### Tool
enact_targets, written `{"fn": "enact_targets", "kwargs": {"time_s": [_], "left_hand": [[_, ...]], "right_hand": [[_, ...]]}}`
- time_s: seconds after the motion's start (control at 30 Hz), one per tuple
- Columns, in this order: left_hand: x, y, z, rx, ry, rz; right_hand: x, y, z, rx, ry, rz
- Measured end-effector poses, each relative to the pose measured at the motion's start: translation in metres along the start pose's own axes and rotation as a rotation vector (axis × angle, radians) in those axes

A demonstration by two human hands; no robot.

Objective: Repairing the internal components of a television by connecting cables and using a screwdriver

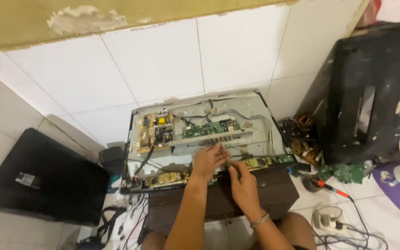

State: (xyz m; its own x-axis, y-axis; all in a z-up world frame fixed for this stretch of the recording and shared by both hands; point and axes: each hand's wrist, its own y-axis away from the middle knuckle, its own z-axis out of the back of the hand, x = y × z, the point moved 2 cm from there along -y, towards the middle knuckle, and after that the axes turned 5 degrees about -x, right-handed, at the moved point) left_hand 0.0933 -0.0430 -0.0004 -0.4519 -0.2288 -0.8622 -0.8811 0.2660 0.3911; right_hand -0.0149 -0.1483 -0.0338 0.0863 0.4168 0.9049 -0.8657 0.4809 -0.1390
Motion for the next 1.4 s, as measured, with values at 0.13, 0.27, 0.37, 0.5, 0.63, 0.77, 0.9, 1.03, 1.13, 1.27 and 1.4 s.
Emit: {"fn": "enact_targets", "kwargs": {"time_s": [0.13, 0.27, 0.37, 0.5, 0.63, 0.77, 0.9, 1.03, 1.13, 1.27, 1.4], "left_hand": [[0.003, -0.016, 0.003, -0.034, 0.048, 0.036], [0.017, -0.015, 0.012, 0.048, 0.211, -0.028], [0.024, -0.010, 0.011, 0.043, 0.236, -0.008], [0.021, -0.011, 0.008, -0.004, 0.251, 0.034], [0.040, -0.037, 0.013, -0.005, 0.238, 0.031], [0.046, -0.046, 0.013, -0.022, 0.254, 0.053], [0.045, -0.046, 0.008, -0.038, 0.219, 0.060], [0.054, -0.060, 0.002, -0.028, 0.218, 0.046], [0.072, -0.085, 0.001, -0.028, 0.191, 0.068], [0.080, -0.100, 0.000, -0.037, 0.154, 0.081], [0.079, -0.102, 0.000, -0.046, 0.138, 0.091]], "right_hand": [[0.004, -0.004, -0.006, -0.033, -0.081, 0.022], [0.015, 0.007, -0.006, -0.094, -0.133, 0.048], [0.014, 0.016, -0.005, -0.092, -0.118, -0.005], [0.021, 0.022, -0.008, -0.123, -0.029, 0.055], [0.018, 0.021, -0.009, -0.145, -0.006, 0.078], [0.019, 0.017, -0.007, -0.107, -0.078, -0.024], [0.009, 0.012, -0.010, -0.107, -0.153, -0.095], [0.002, 0.005, -0.012, -0.135, -0.166, -0.101], [0.005, 0.002, -0.009, -0.147, -0.172, -0.148], [-0.002, -0.004, -0.011, -0.149, -0.156, -0.157], [-0.005, -0.010, -0.015, -0.149, -0.146, -0.177]]}}
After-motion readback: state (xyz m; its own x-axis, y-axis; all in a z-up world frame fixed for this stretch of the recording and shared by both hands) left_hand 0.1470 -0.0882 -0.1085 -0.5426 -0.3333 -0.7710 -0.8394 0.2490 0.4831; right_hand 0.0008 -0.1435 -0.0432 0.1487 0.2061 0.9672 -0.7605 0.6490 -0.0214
